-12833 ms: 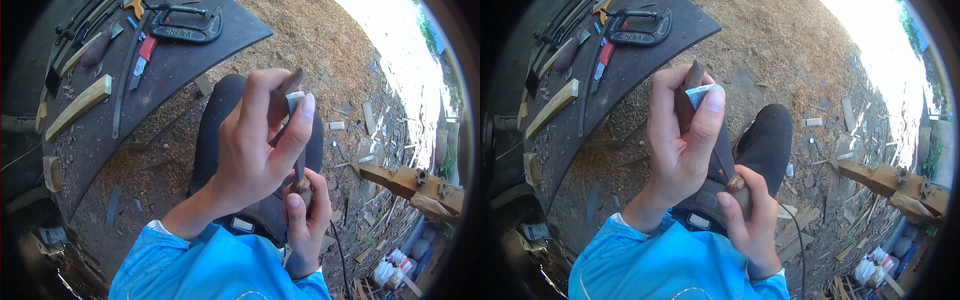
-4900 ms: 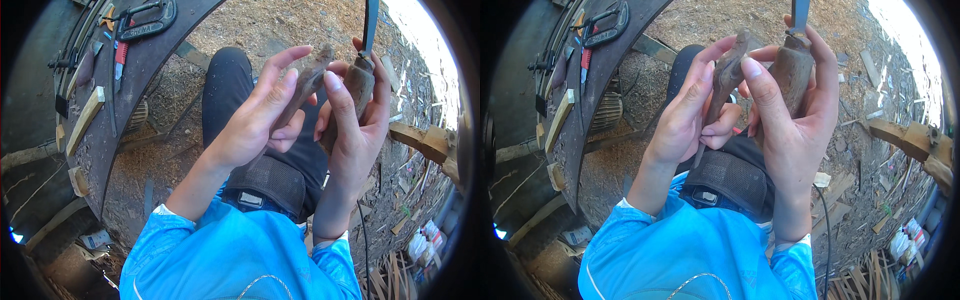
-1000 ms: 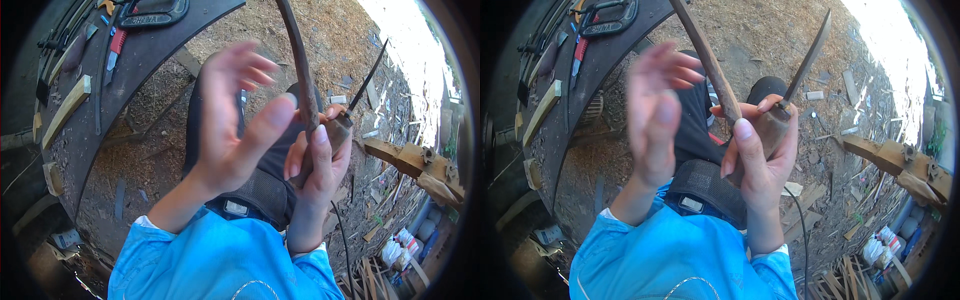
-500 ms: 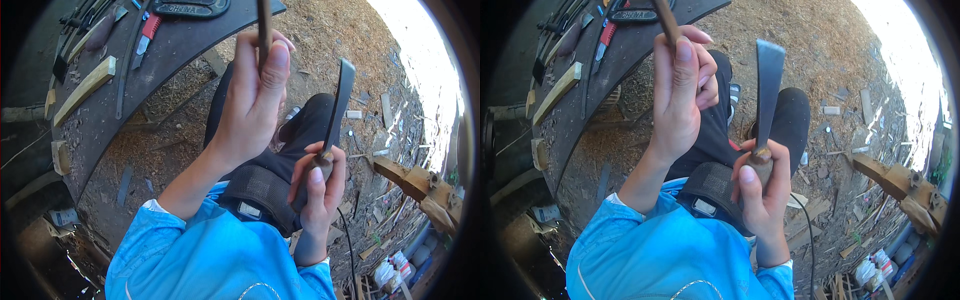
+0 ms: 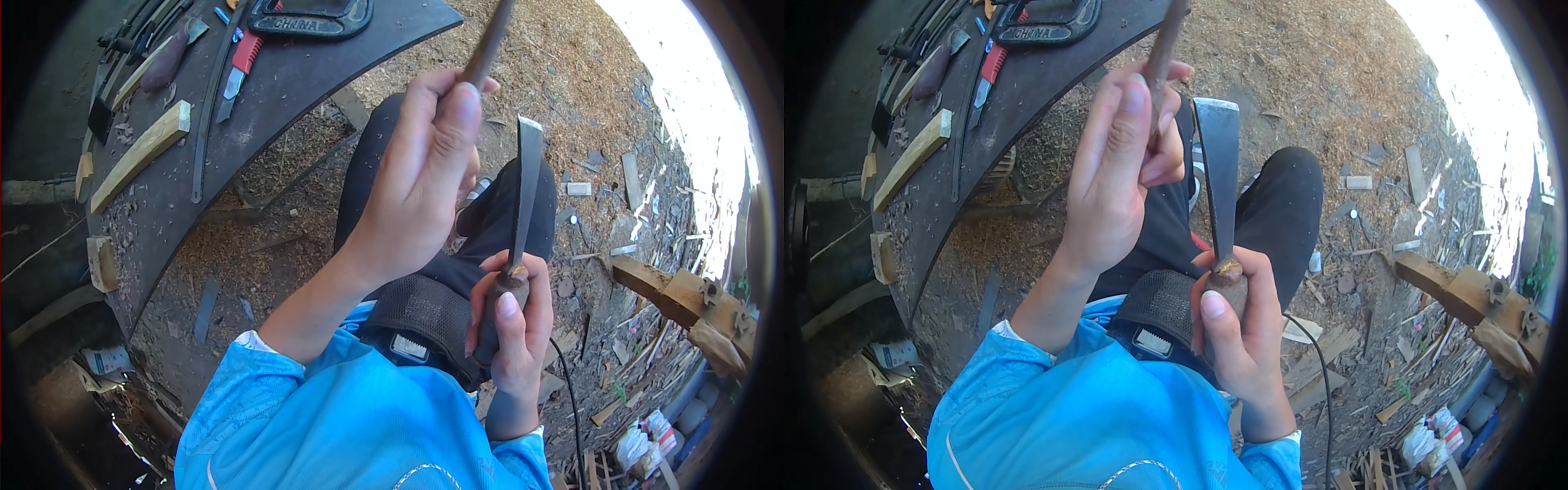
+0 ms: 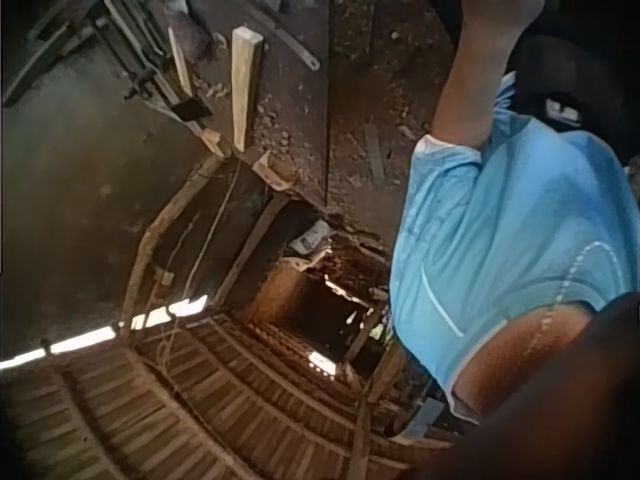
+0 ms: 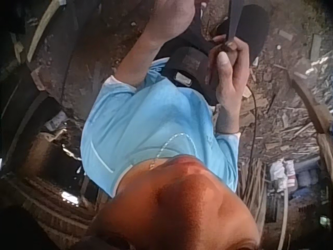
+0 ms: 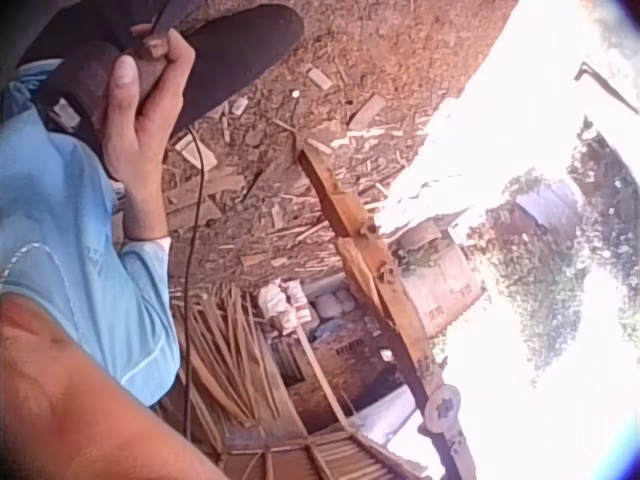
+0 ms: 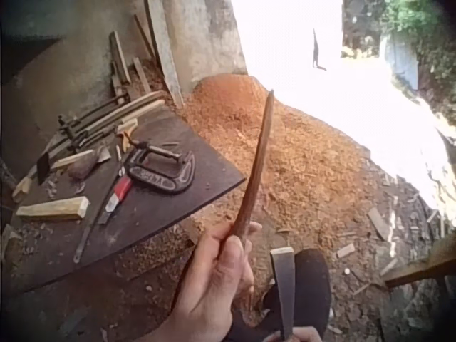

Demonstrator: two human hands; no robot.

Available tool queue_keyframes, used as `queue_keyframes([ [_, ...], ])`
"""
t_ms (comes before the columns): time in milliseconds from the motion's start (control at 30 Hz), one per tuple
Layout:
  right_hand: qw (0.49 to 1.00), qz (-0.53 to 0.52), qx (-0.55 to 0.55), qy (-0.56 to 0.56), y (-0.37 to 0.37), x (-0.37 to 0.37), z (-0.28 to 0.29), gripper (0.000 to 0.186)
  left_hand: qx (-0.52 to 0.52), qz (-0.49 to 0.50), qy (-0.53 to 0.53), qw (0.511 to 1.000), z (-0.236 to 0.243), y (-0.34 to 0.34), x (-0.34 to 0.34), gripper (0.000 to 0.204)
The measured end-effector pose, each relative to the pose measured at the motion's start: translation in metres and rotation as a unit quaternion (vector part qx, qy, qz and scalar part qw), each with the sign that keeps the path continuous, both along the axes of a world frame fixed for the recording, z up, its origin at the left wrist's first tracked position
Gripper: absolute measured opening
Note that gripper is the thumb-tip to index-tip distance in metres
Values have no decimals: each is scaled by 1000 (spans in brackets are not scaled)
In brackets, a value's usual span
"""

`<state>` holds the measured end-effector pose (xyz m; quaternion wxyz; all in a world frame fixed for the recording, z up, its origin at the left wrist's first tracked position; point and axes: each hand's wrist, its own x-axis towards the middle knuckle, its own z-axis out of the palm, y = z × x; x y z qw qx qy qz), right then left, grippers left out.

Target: Carve a small decorative wooden piece using a hand chisel.

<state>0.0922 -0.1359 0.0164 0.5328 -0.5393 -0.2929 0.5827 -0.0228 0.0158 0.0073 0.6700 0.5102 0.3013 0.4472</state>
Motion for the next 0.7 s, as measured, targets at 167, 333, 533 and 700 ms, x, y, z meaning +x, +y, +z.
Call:
queue_keyframes([
  [167, 1000, 2, 10, 14, 0, 2, -3, 36, 63, 44, -17, 997, -16, 4, 9, 49],
  [333, 1000, -8, 3, 27, -2, 2, -4, 37, 116, 45, 113, 986, -9, 0, 5, 41],
  [533, 1000, 8, -12, 14, -5, 3, 1, 36, 34, 19, 59, 997, -5, 3, 1, 51],
  [700, 999, 32, -23, 0, -6, 3, 6, 35, 100, 26, 123, 987, 6, 0, 1, 61],
])
